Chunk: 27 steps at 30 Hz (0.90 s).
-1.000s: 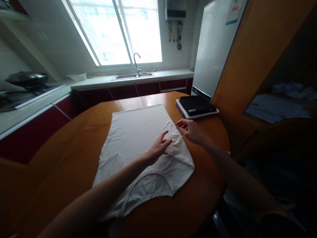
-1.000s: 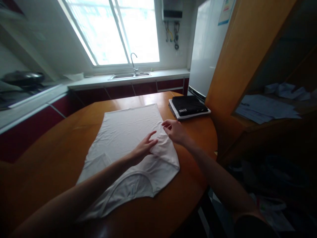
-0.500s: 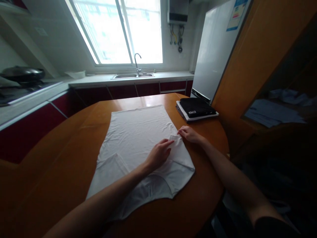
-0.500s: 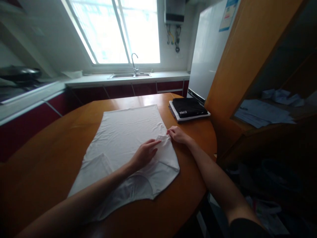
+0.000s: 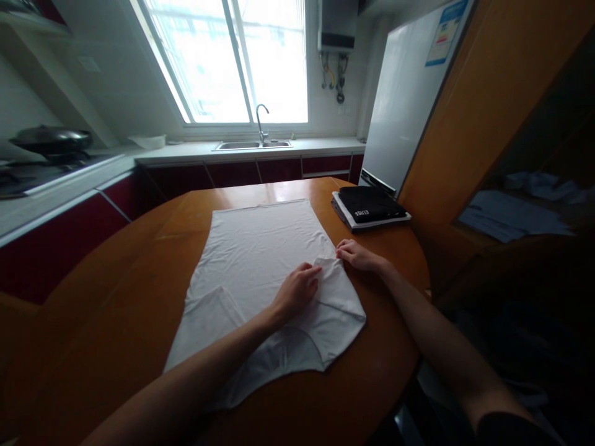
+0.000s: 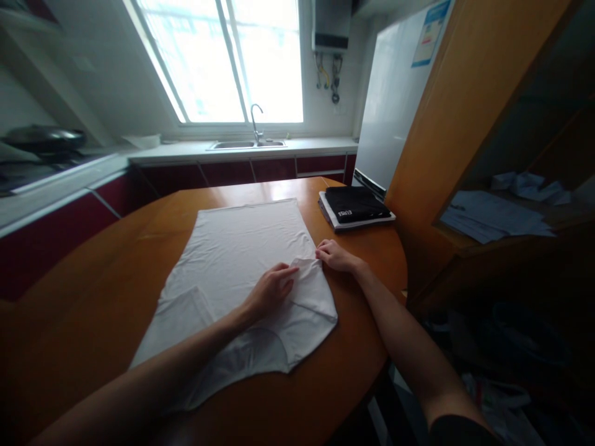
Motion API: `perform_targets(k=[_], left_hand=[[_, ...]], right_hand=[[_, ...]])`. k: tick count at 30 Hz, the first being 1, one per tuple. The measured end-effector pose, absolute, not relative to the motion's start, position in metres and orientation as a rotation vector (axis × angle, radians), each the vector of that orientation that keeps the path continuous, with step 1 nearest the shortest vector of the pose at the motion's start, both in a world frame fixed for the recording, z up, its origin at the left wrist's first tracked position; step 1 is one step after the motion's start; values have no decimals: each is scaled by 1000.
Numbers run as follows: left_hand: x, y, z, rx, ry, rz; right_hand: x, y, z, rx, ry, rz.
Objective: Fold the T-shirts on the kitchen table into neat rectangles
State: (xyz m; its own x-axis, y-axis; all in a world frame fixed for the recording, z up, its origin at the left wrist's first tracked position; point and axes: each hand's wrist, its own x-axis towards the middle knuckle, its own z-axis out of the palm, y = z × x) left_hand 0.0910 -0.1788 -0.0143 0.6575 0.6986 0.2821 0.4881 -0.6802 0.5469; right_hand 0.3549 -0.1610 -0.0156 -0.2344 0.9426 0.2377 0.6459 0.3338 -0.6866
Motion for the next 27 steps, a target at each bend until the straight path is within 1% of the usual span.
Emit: perform_targets(k=[4,10,14,17,20,23,27], left_hand=[[90,-182,-10,2509,985,573],[91,-191,3,2569,1057,478],[91,-193,3,2739,1079,627],[94,-193,-4,2791,926,670],[97,-191,-11,2789,746,483],[98,-190,-12,2752,697,361],[97,-202,2,2726,566,444]], right_hand=[[355,-163,-14,-1347,-2026,625],[355,-161,-18,-1387,-2031,536],[353,-161,-19,-1397,-2043,520],[351,-162,-19,-1419,-2050,473],[350,-162,-18,-1450,-2033,417],[350,-161,-18,-1448,-1995,391],[351,-161,-16,-1428,-1966,386]])
